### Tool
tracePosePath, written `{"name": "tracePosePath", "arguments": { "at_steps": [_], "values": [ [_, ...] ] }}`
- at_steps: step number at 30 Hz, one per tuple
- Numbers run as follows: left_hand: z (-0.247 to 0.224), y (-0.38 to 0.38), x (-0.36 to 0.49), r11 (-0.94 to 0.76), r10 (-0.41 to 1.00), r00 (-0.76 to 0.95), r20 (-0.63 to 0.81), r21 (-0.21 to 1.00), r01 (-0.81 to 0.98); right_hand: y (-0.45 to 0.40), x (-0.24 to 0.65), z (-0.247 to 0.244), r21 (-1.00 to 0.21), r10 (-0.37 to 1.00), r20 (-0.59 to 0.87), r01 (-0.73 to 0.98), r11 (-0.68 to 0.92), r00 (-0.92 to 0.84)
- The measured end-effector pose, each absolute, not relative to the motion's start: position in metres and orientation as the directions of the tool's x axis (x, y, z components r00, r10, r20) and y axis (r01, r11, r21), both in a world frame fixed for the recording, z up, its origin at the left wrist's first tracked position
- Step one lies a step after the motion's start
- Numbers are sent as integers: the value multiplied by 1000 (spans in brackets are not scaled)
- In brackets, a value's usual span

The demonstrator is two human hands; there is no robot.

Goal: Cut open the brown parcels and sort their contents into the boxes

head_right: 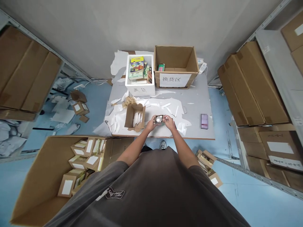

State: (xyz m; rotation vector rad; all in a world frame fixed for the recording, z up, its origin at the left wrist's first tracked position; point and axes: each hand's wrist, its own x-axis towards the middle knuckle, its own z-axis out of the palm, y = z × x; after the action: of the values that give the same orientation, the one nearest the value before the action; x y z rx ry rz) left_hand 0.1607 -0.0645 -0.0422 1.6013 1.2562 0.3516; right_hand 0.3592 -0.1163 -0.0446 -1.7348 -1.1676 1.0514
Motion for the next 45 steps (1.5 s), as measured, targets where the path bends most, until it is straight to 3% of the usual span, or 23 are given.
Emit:
{"name": "tracePosePath", "arguments": {
  "at_steps": [5,11,18,21,25,30,37,40,45],
  "values": [
    [-42,-66,163,49,840,411,-354,803,594,-122,352,-40,-808,961,-129,537,-244,243],
    [-37,-63,163,-37,831,435,-346,746,664,-89,368,-26,-606,951,-305,763,-226,39],
    [-49,-51,167,-171,785,590,-189,849,500,-50,354,-36,-627,926,-330,776,-70,-183],
    [-55,-49,169,-104,797,559,-229,860,500,-42,349,-37,-561,894,-391,827,-43,-219],
    [-55,-49,166,-82,808,534,-249,851,519,-40,349,-28,-564,885,-341,822,79,-318],
    [-53,-50,165,-79,814,501,-295,798,598,-49,360,13,-477,896,-314,868,136,-313],
    [-45,-52,166,-43,819,485,-306,811,584,-40,388,97,-518,949,-195,847,116,-249],
    [-19,-54,160,-85,842,501,-201,867,491,-33,399,139,-551,956,-132,821,149,-262],
    [62,-57,158,-300,896,419,144,893,336,-27,399,208,-621,963,-48,763,178,-263]
  ]
}}
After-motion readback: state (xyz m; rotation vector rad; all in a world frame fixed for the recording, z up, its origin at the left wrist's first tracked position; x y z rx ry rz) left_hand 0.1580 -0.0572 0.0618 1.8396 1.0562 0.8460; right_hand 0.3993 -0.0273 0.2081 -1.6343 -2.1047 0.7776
